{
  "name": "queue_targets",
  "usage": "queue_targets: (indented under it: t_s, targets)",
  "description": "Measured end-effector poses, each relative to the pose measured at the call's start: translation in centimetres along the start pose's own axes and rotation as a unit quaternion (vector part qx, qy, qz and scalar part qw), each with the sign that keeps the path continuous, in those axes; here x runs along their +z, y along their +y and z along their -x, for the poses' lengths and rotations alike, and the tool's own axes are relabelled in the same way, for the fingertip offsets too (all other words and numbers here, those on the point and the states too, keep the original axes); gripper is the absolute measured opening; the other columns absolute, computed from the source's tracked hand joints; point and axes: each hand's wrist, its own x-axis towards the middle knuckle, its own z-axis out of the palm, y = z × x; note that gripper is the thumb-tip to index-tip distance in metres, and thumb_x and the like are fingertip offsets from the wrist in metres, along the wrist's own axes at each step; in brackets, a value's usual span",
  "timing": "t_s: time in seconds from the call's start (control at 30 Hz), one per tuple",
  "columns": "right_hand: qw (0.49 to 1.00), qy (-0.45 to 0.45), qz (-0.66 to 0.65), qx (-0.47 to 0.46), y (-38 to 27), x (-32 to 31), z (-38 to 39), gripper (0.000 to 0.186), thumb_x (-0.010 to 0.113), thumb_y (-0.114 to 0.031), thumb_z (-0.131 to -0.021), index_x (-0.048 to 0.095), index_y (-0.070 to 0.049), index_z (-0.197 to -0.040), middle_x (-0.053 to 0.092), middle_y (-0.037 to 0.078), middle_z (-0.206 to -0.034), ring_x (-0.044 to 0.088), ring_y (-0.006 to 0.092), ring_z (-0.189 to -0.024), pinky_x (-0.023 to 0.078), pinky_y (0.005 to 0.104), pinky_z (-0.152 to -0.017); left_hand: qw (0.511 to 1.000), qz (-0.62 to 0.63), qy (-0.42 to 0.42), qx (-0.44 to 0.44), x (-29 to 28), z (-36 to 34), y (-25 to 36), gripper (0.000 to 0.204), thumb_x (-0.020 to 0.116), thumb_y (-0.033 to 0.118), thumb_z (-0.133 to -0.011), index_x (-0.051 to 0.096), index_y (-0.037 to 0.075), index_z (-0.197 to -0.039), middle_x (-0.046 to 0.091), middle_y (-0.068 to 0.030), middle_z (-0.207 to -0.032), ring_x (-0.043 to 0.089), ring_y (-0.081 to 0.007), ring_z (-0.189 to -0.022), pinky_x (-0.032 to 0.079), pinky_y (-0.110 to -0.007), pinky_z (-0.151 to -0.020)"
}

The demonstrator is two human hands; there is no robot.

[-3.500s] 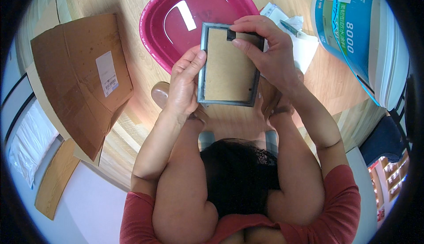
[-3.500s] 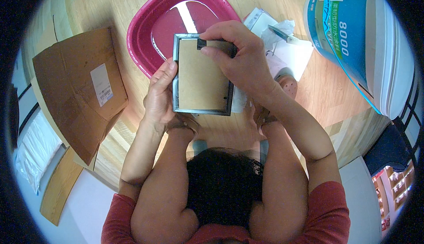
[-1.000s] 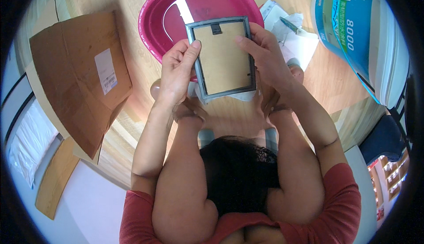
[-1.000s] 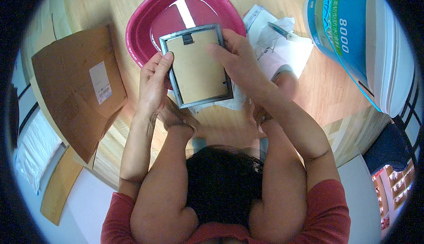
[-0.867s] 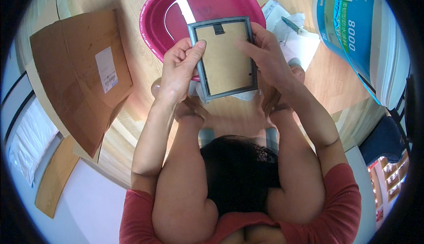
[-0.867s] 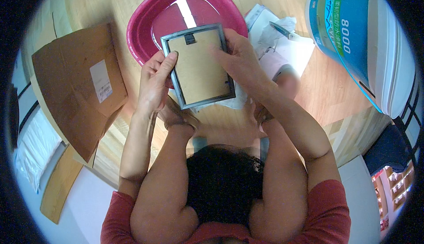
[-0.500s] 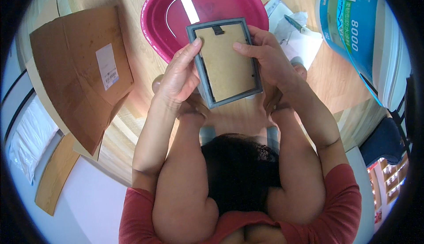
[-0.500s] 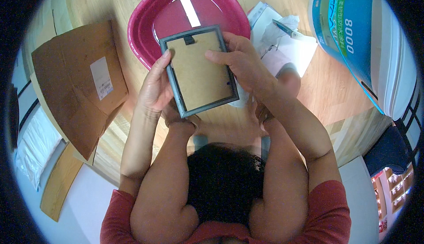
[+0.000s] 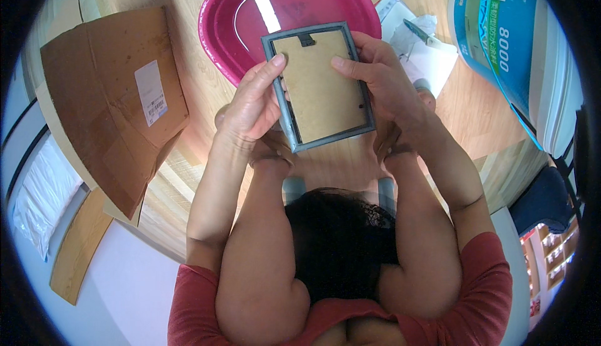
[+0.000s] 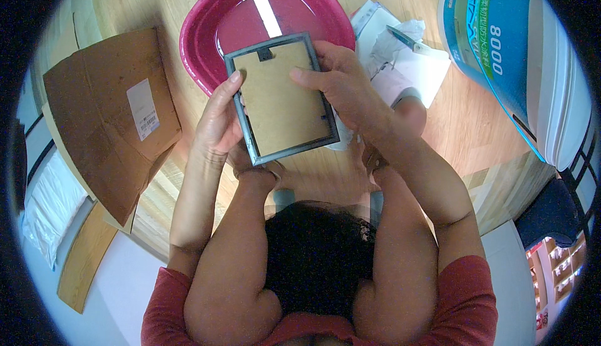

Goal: The person cleans a picture frame by dipping a small piece of material into a basin of water, using a small scraper to remove residue from the frame edges, and wiping the glass and frame with a cloth.

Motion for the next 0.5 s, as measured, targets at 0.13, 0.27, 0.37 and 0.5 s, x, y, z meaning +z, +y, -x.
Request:
queue_targets:
  t_s: [0.13,0.27,0.37,0.5]
  targets:
    - [1.000,-0.006,0.002,-0.004,0.0,-0.1,0.1,0.041,0.062,-0.007,-0.089,0.051,0.004,-0.127,0.064,0.013,-0.112,0.063,0.0162,-0.099,0.051,0.0289,-0.087,0.999,0.039,0.004,0.004,1.3,0.2,0.2,0.030,0.055,0.028,-0.098,0.059,0.000,-0.110,0.068,-0.0076,-0.089,0.065,-0.0127,-0.076,0.055,-0.029,-0.075]
    - [1.000,0.004,0.024,-0.011,-0.1,-0.1,0.2,0.042,0.062,-0.007,-0.088,0.051,0.003,-0.127,0.064,0.012,-0.111,0.063,0.0164,-0.099,0.051,0.0288,-0.087,0.992,0.119,-0.045,-0.006,0.1,-0.4,-0.1,0.032,0.051,0.031,-0.099,0.059,0.003,-0.111,0.068,-0.0058,-0.092,0.065,-0.0123,-0.080,0.055,-0.030,-0.077]
    - [0.999,0.037,0.007,-0.018,-0.3,0.4,0.2,0.040,0.063,-0.004,-0.085,0.055,0.003,-0.123,0.067,0.012,-0.105,0.064,0.0160,-0.092,0.052,0.0290,-0.082,0.993,0.117,-0.018,-0.001,0.7,-0.4,-0.3,0.033,0.049,0.032,-0.100,0.058,0.003,-0.114,0.067,-0.0063,-0.096,0.065,-0.0131,-0.085,0.055,-0.030,-0.080]
    - [0.998,0.055,0.040,-0.018,-0.6,0.2,0.3,0.039,0.063,-0.004,-0.086,0.054,0.003,-0.124,0.066,0.012,-0.105,0.064,0.0158,-0.093,0.052,0.0281,-0.083,0.997,0.042,0.070,0.007,3.5,0.1,0.3,0.036,0.048,0.034,-0.101,0.056,0.003,-0.117,0.067,-0.0076,-0.098,0.064,-0.0140,-0.089,0.055,-0.030,-0.080]
